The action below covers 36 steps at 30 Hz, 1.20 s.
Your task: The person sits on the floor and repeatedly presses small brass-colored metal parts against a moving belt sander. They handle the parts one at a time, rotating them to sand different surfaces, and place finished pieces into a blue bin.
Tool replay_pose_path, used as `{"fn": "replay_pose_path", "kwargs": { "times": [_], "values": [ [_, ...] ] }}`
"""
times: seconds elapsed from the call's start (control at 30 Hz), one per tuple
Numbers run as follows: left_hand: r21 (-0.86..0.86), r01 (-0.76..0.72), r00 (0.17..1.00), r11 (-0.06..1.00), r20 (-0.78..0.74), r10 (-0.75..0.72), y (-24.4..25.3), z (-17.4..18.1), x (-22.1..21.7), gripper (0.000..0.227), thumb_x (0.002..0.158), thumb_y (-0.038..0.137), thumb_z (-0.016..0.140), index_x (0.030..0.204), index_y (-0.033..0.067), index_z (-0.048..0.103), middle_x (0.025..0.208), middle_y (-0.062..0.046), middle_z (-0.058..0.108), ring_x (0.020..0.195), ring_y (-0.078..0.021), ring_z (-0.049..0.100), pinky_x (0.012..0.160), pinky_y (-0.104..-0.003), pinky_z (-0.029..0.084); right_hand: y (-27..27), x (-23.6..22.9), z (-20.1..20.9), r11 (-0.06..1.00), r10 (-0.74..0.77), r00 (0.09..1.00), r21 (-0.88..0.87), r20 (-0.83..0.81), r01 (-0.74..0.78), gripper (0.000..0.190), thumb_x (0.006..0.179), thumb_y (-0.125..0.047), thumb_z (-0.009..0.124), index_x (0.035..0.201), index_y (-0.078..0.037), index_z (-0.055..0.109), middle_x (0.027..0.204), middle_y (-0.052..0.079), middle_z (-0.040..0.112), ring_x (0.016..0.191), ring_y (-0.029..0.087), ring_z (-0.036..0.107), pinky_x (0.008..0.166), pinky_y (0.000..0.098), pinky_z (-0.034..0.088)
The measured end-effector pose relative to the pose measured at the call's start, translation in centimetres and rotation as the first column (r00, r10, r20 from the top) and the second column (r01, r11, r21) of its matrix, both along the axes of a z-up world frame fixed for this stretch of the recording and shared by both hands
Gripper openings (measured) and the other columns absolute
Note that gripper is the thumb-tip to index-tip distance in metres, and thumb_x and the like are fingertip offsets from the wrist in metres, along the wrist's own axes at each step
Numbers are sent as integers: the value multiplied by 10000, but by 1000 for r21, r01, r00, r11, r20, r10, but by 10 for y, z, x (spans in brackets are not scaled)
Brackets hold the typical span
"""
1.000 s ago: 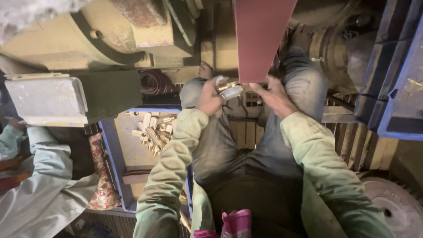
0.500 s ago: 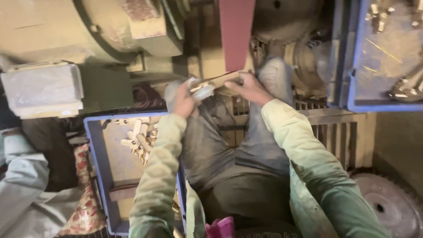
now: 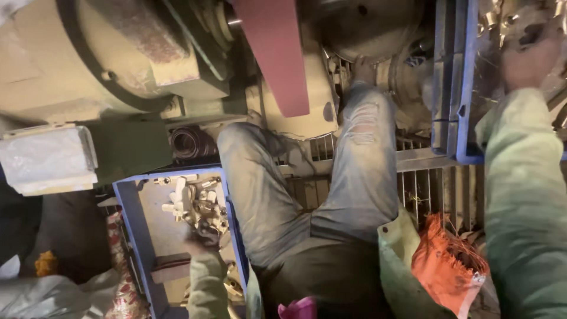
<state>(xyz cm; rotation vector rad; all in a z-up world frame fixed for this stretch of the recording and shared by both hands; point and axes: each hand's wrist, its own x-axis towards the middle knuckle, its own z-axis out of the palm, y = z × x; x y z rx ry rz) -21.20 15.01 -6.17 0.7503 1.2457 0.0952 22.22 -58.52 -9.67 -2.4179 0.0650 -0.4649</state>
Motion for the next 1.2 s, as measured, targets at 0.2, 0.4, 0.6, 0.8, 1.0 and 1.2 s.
{"fn": "replay_pose_path", "kwargs": {
  "times": [0.2, 0.4, 0.6, 0.8, 1.0, 1.2],
  "values": [
    [-66, 93, 988, 993, -114, -100, -13, -11, -4, 445, 901, 525, 656, 1138, 152, 714, 682, 54, 518, 470, -77, 452, 336, -212, 311, -8, 36, -37, 927, -68, 982, -374, -177, -3, 370, 1012, -319, 772, 1116, 24, 679, 973, 226, 696, 882, 380, 682, 796, 483, 558],
    [112, 143, 985, 983, 81, -152, -18, 21, 80, 383, 906, 392, 680, 1145, 93, 673, 788, 13, 582, 594, -113, 526, 447, -292, 432, -5, -14, 18, 294, 197, 859, 865, -472, 407, 197, 990, -272, 732, 1044, -98, 656, 954, 48, 639, 786, 188, 574, 791, 408, 590],
    [35, 243, 887, 969, 395, -237, -52, 45, 138, 399, 969, 316, 648, 1245, 29, 674, 877, -49, 638, 644, -134, 554, 520, -284, 456, 61, -108, 144, 32, 94, 973, 978, -209, 206, 310, 950, -271, 666, 1176, -69, 602, 994, 77, 698, 843, 224, 675, 777, 412, 589],
    [-81, 411, 772, 908, 561, -299, -111, 38, 134, 418, 1005, 314, 501, 1368, 117, 559, 1075, -135, 708, 716, -209, 662, 576, -334, 552, 124, -172, 193, -108, 349, 928, 978, -132, 179, 389, 1040, -271, 708, 1336, -42, 605, 837, 61, 592, 660, 156, 568, 557, 275, 474],
    [242, 667, 518, 705, 529, -672, -194, 34, 147, 469, 970, 28, 600, 1433, 31, 526, 1138, -78, 704, 789, -124, 665, 610, -265, 520, 192, -220, 172, 834, 286, 780, 546, -556, 82, 363, 904, -152, 728, 1150, -8, 504, 886, 53, 563, 725, 148, 588, 527, 329, 511],
    [259, 817, 357, 515, 474, -805, -194, 74, 165, 431, 913, 13, 610, 1343, 34, 598, 756, -78, 660, 491, -111, 549, 400, -258, 391, 290, -237, 184, 699, 590, 735, -243, -334, -672, 447, 747, -128, 760, 1187, -136, 681, 1077, 160, 678, 846, 359, 675, 661, 465, 557]
  ]
}}
